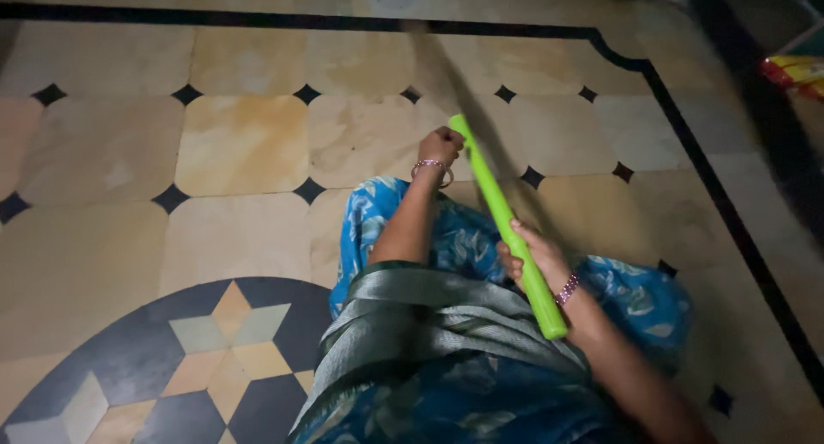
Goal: The person sweeps a patterned tiled floor by hand using a handheld broom with a green handle.
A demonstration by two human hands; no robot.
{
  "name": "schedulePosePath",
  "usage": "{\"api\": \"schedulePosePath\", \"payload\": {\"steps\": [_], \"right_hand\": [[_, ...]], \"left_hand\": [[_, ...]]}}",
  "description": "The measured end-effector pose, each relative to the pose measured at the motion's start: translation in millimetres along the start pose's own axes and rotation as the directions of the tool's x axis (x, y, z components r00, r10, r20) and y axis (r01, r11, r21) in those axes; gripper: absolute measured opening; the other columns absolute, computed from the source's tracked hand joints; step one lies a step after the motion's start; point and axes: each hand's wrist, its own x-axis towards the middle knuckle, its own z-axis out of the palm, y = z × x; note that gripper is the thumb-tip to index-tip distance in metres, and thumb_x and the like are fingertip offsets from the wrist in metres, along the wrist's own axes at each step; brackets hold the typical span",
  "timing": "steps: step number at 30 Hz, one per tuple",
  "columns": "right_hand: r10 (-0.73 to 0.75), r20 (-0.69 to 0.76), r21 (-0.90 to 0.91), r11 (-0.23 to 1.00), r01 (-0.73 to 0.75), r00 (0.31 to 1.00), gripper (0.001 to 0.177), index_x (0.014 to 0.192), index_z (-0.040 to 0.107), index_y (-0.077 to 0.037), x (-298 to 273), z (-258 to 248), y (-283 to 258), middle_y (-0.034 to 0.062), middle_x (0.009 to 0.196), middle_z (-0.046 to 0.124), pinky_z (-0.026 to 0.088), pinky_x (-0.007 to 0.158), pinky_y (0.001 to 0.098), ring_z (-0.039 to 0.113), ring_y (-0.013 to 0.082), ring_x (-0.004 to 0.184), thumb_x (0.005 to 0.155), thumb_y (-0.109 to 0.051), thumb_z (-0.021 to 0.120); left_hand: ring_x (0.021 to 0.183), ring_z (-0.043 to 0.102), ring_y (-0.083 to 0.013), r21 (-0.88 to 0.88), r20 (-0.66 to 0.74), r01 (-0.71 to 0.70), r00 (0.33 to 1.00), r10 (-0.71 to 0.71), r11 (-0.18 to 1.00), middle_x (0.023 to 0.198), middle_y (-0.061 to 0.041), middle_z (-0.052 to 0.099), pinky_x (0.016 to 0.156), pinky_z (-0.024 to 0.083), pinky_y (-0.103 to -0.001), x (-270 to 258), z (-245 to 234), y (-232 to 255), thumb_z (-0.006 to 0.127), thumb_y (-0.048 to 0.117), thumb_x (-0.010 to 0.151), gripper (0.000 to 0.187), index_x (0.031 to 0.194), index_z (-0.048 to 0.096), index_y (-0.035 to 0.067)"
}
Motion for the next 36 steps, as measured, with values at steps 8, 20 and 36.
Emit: {"api": "schedulePosePath", "payload": {"steps": [8,20,36], "right_hand": [[-0.095,-0.388,-0.063,0.995,0.076,0.917,0.039,0.109,0.050,-0.016,32.5,2.4,13.8,0.0054,0.073,0.056,0.044,0.043,0.0315,0.049,0.0141,0.048,0.097,-0.050,0.064],[0.016,-0.022,-0.117,0.993,-0.018,1.000,0.055,0.147,0.042,-0.029,78.9,112.0,-17.3,0.0045,0.076,0.056,0.042,0.041,0.0243,0.049,0.0105,0.049,0.097,-0.040,0.061],[-0.071,-0.228,-0.156,0.987,0.036,0.971,0.029,0.119,0.054,-0.032,159.8,86.5,-8.6,0.0064,0.069,0.054,0.043,0.041,0.0312,0.049,0.0170,0.045,0.091,-0.038,0.061]], "left_hand": [[0.066,0.072,-0.0134,0.019,-0.055,-0.102,0.993,0.103,0.995,0.081,-0.008,0.078,0.065,0.057,-0.029,-44.4,-52.8,78.9,0.072,0.014,0.079,0.023,0.100,0.077,0.005],[0.068,0.070,-0.0110,-0.124,-0.132,-0.098,0.988,0.081,0.987,0.080,-0.005,0.076,0.062,0.055,-0.027,-31.8,-92.0,65.1,0.070,0.013,0.087,0.019,0.104,0.077,0.007],[0.066,0.071,-0.0130,-0.335,-0.343,0.107,0.912,-0.226,0.936,0.082,-0.004,0.075,0.054,0.052,-0.027,-3.1,-136.7,-4.1,0.068,0.008,0.088,0.011,0.098,0.074,0.006]]}}
